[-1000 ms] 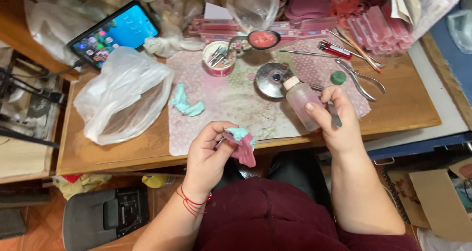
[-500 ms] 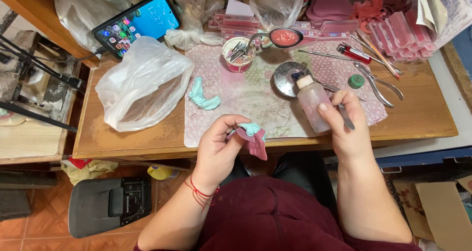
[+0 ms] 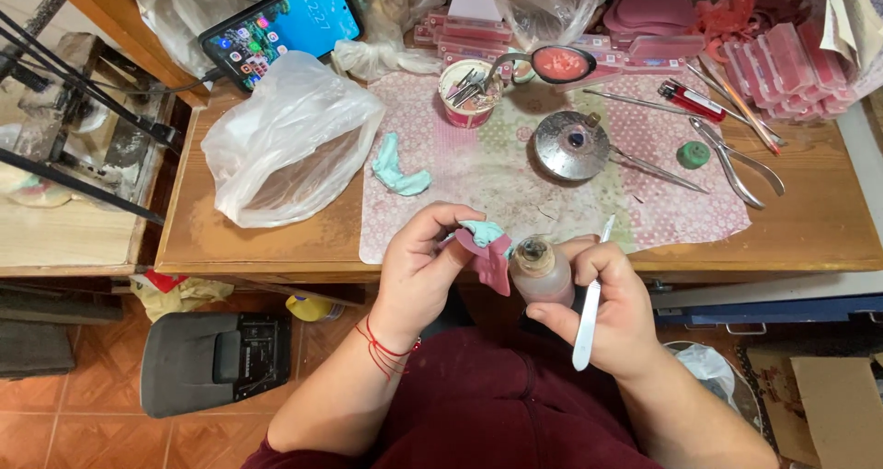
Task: The person holds a pink and blue dental mold and uses a metal tool to scrape and shape its surface. They repeatedly pick up a squeeze bottle to apply liquid to the mold and the tool, then continue refining the mold's edges and contours.
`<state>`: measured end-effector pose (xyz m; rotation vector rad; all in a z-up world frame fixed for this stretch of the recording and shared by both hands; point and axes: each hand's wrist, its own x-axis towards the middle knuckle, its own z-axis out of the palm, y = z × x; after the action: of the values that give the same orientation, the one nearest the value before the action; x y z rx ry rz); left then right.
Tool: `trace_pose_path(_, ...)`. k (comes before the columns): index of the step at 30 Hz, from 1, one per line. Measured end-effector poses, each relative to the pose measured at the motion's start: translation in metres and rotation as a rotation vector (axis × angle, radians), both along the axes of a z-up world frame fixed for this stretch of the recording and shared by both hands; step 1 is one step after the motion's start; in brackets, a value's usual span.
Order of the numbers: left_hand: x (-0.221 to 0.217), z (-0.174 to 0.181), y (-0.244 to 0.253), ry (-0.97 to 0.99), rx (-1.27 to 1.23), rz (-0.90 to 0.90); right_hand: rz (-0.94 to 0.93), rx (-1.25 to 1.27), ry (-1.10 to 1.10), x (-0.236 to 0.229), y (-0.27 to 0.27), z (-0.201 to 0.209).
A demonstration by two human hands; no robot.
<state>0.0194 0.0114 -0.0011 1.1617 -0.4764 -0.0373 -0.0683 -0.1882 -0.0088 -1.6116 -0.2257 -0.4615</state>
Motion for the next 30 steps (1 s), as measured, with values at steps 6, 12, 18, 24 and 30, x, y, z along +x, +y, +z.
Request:
trace_pose_path(6,-0.006,0.008,0.000,0.046,-0.024,-0.009,-0.031,-0.071,-0.053,0.000,-0.003,-0.007)
trace_pose_path(12,-0.012,0.020,-0.007,0.065,-0.013,-0.023,-0.039,-0.110,-0.079,0.000,-0.006,-0.003)
trace_pose_path(18,-0.014,0.028,-0.003,0.161,-0.074,-0.100,-0.145,-0.092,-0.077,-0.005,-0.035,-0.001)
trace_pose_path(24,-0.010,0.004,-0.010,0.396,-0.075,-0.244,-0.611,-0.224,-0.169,-0.006,-0.147,0.006)
trace_pose_path(30,-0.015,-0.003,-0.020,0.444,-0.061,-0.374,-0.963,-0.357,-0.051,-0.007,-0.253,-0.034)
